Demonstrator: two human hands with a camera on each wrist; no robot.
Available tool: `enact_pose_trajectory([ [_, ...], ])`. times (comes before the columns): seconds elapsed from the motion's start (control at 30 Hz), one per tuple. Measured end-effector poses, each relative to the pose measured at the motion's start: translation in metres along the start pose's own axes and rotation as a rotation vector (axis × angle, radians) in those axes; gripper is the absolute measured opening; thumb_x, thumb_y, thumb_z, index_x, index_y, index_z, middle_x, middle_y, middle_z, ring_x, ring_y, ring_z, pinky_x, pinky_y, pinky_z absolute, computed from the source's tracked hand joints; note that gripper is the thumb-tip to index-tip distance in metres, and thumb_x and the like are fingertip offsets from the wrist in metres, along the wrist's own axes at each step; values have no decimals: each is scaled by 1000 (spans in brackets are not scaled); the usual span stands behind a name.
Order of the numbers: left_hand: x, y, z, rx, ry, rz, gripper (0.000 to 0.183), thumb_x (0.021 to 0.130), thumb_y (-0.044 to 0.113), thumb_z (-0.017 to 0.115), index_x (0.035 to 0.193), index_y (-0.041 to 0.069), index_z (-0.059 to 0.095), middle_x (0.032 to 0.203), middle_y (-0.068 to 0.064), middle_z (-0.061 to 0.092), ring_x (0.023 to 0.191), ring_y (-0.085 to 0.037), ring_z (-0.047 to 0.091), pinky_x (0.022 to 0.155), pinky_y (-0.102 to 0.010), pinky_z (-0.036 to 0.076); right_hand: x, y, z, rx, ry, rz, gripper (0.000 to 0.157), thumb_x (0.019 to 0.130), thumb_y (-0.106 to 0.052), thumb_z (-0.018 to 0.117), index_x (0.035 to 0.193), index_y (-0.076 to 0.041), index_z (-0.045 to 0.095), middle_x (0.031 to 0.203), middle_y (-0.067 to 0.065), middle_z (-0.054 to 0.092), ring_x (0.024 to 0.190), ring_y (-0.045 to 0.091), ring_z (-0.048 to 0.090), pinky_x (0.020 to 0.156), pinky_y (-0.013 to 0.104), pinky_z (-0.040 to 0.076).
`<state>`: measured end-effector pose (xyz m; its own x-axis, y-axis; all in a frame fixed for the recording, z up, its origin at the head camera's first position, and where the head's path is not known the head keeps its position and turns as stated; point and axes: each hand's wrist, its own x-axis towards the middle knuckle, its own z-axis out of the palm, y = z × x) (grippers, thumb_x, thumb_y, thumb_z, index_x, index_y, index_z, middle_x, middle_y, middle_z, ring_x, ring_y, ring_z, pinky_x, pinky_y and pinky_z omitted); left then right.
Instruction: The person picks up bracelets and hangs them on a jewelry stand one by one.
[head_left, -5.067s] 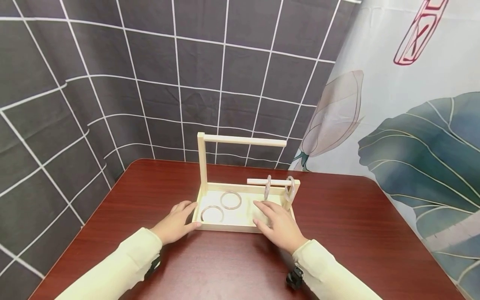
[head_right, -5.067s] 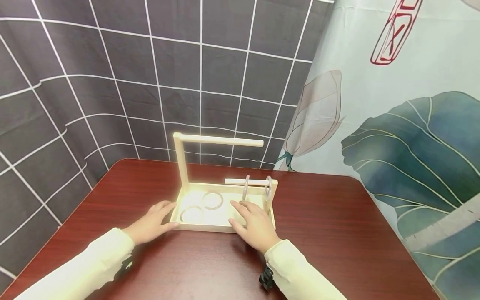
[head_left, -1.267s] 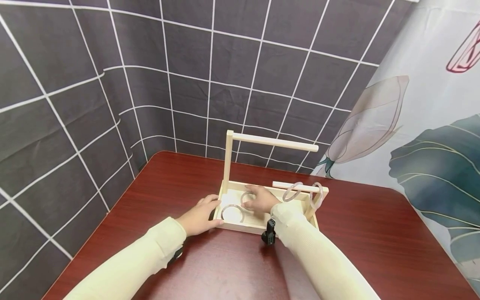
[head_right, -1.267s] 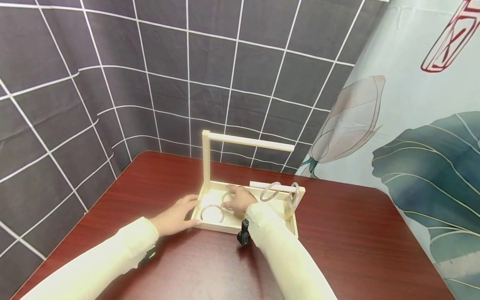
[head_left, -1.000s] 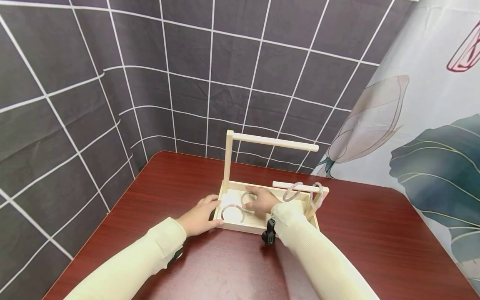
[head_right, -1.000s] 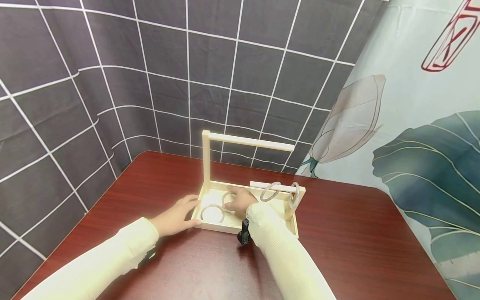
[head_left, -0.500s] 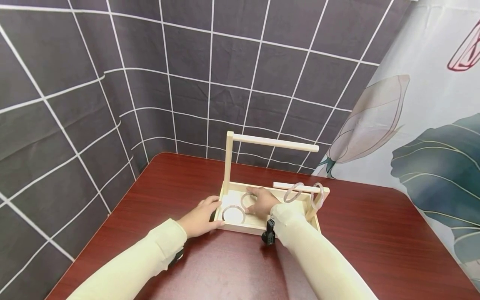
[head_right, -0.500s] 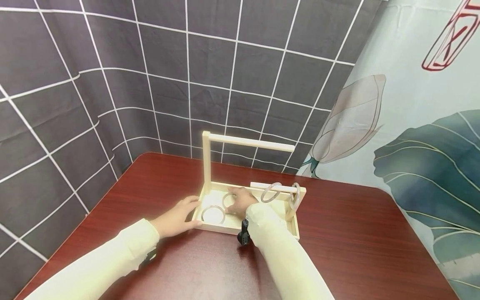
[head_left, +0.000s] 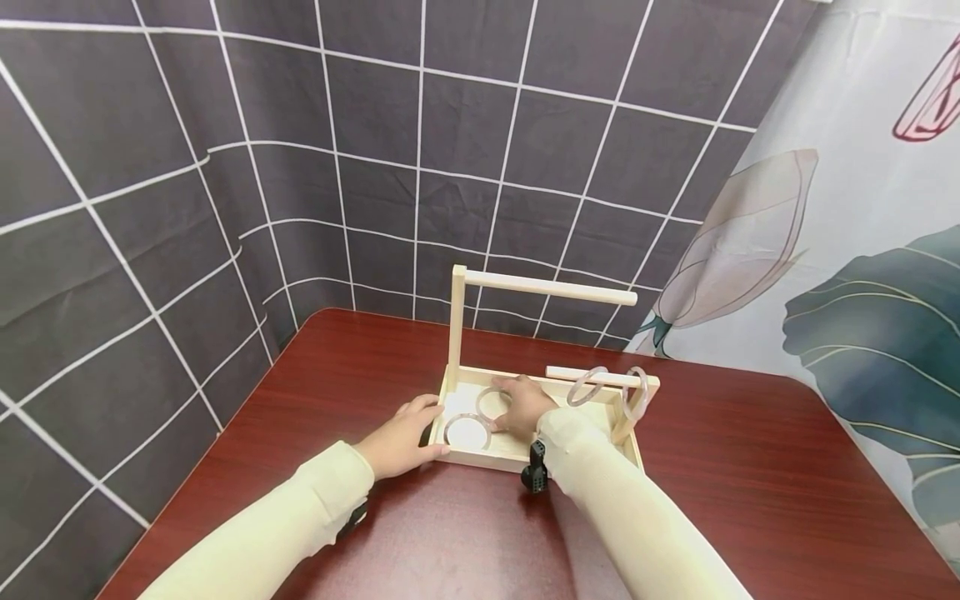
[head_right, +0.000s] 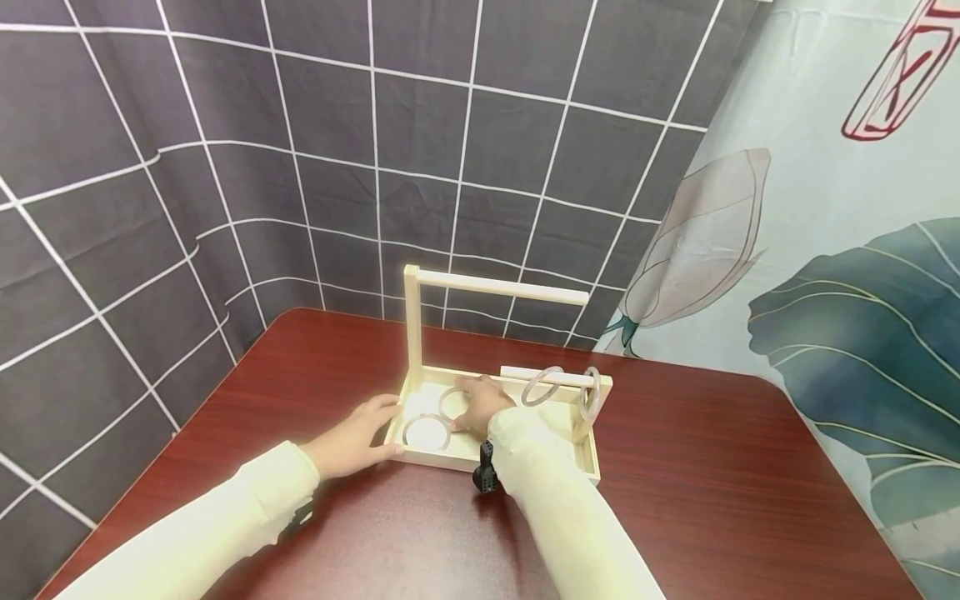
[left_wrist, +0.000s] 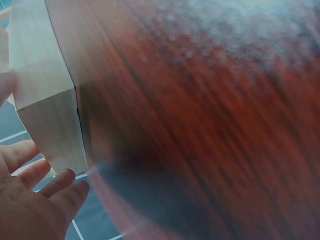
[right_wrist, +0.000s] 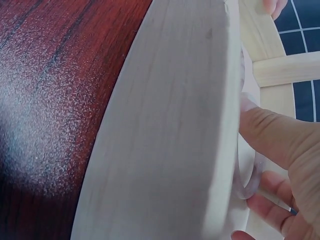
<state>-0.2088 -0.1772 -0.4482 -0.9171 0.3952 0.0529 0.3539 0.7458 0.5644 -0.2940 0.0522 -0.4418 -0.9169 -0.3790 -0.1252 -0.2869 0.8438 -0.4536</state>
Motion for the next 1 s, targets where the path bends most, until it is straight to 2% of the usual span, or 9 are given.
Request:
enact_pose_trajectory([
  [0.37,0,-2,2,0,10,3,65,86,28,72,136,-6,48,144,-18,40,132,-37,38,107,-48,36,-2,-4,-1,-26,-16,15,82,63,-24,90,136,-10,56,125,20,51,117,37,47,96,45,44],
  [0.73,-1,2,-2,-13,5,2,65,86,27,72,137,-6,48,144,-18,39,132,-38,38,106,-50,36,-1,-4,2,-49,-28,49,87,64,-31,89,139,-6,52,126,15,47,118,33,40,95,43,43],
  [1.0,-1,1,-1,-15,-2,7,65,86,27,72,137,-6,47,144,-19,39,132,-38,38,106,-50,36,3,0,6,-56,-41,73,85,64,-32,89,136,-4,53,126,19,47,119,36,39,98,44,41],
])
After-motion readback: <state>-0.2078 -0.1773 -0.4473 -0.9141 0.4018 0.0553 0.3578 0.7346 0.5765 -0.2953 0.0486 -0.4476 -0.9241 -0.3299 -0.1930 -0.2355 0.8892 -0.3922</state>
